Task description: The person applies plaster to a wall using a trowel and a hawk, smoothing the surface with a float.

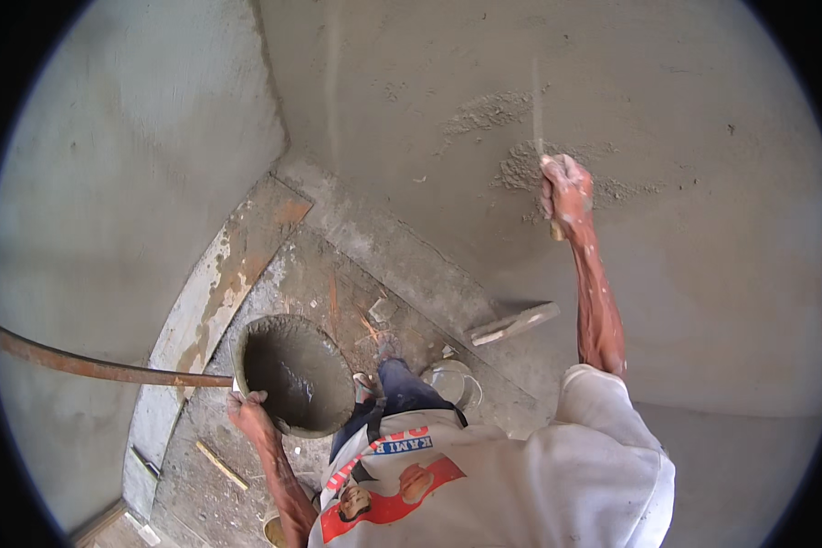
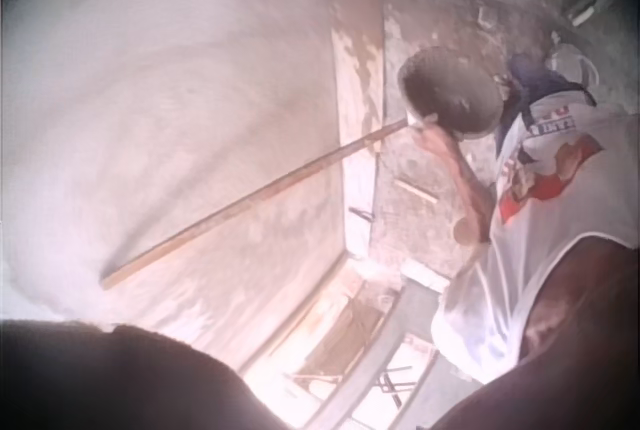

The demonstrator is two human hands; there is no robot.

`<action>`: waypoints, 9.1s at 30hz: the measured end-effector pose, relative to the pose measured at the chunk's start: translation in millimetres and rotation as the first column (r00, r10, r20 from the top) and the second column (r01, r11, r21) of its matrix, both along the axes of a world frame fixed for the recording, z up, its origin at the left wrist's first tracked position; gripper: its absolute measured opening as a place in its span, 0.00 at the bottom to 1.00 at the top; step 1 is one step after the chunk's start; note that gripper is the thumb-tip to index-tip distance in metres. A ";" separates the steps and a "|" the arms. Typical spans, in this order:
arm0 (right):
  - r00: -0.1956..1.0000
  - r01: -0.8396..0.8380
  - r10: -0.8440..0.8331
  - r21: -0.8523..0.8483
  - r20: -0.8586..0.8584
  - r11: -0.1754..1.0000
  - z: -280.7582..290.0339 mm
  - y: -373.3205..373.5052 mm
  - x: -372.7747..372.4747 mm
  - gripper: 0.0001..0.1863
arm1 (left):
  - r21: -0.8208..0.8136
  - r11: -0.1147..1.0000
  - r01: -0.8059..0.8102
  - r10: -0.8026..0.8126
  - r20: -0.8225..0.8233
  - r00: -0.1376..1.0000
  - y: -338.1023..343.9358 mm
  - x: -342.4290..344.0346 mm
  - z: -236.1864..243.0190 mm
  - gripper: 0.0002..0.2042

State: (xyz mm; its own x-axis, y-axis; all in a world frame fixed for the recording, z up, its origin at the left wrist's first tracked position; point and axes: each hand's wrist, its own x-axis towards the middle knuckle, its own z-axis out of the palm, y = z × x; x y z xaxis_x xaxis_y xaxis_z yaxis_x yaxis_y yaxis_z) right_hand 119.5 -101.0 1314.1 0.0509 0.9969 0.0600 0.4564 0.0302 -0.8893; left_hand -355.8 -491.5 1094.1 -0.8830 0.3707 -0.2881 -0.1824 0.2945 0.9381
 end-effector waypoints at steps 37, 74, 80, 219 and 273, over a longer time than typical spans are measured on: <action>0.438 -0.771 0.860 -0.382 0.263 0.509 -59.7 -50.3 -103.7 0.21 | 0.356 0.908 0.219 -0.293 0.166 0.942 226.4 68.5 32.6 0.14; 0.267 -0.644 0.780 -0.497 0.566 0.581 -244.7 -141.0 -352.9 0.22 | 0.170 0.662 0.729 -0.702 -0.197 0.684 314.8 -94.6 24.1 0.16; 0.713 -0.442 0.622 -0.483 0.323 0.756 -242.2 -170.9 -324.3 0.27 | 0.231 0.720 0.654 -0.666 -0.035 0.745 291.4 -96.4 27.1 0.16; 0.552 0.821 -0.256 0.465 -0.793 0.330 154.8 -187.5 -143.0 0.29 | -0.047 0.787 0.615 -0.601 0.163 0.782 329.8 -84.8 15.8 0.08; 0.790 0.448 -0.612 -0.692 0.010 0.567 -1237.1 -50.7 389.0 0.26 | 0.025 0.628 0.778 -0.551 0.721 0.421 540.3 -109.3 -1076.9 0.21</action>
State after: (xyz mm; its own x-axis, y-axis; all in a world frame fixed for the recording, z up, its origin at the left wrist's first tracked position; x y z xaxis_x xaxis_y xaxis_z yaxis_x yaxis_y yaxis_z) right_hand 508.5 -151.7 77.0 0.5117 0.5668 -0.6456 0.0027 -0.7525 -0.6586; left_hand -465.0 48.9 17.2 0.0511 0.5604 -0.8266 -0.2851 0.8014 0.5257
